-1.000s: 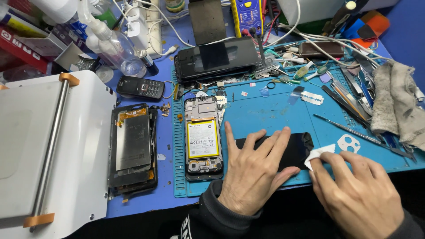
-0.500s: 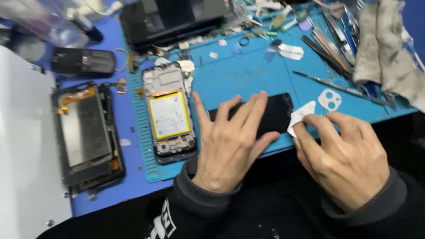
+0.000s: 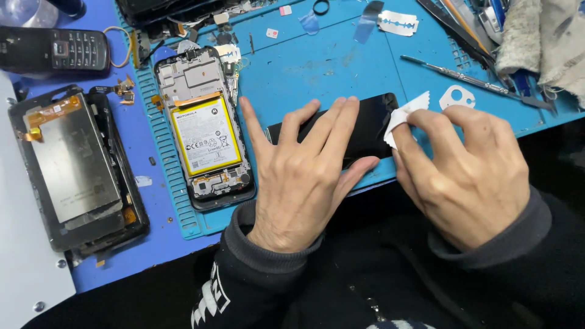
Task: Cleaning and preparing a mobile phone screen using a prying tool and a cloth for repair.
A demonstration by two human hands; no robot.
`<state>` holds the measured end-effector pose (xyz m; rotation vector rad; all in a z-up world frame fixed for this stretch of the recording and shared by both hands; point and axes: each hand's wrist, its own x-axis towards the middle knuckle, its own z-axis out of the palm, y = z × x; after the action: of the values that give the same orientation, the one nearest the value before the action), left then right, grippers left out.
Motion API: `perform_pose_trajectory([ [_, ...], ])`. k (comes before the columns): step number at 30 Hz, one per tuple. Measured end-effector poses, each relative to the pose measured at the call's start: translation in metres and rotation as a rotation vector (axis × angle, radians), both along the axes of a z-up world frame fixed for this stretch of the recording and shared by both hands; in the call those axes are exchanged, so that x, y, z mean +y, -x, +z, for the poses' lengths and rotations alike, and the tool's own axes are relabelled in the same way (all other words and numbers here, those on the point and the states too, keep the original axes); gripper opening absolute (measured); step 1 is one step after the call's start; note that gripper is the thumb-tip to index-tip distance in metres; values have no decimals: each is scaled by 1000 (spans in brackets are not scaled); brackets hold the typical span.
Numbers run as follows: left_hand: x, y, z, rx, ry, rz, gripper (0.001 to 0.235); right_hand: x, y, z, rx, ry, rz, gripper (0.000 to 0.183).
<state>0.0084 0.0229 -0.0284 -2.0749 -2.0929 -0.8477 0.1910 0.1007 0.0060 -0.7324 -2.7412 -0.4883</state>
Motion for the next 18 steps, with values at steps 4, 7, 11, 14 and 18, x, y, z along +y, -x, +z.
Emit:
perform_pose_trajectory([
  [4, 1, 0, -1, -6, 2, 4, 72, 1, -1, 0, -23, -9, 20, 32],
  [7, -1, 0, -1, -2, 4, 1, 72, 1, 3, 0, 6, -5, 22, 28],
  [11, 1, 1, -2, -8, 0, 3, 72, 2, -2, 2, -18, -8, 18, 28],
  [14, 1, 0, -1, -9, 7, -4, 73, 4, 1, 0, -27, -12, 17, 31],
  [18, 1, 1, 0, -7, 12, -5, 72, 3, 2, 1, -20, -24, 5, 30],
])
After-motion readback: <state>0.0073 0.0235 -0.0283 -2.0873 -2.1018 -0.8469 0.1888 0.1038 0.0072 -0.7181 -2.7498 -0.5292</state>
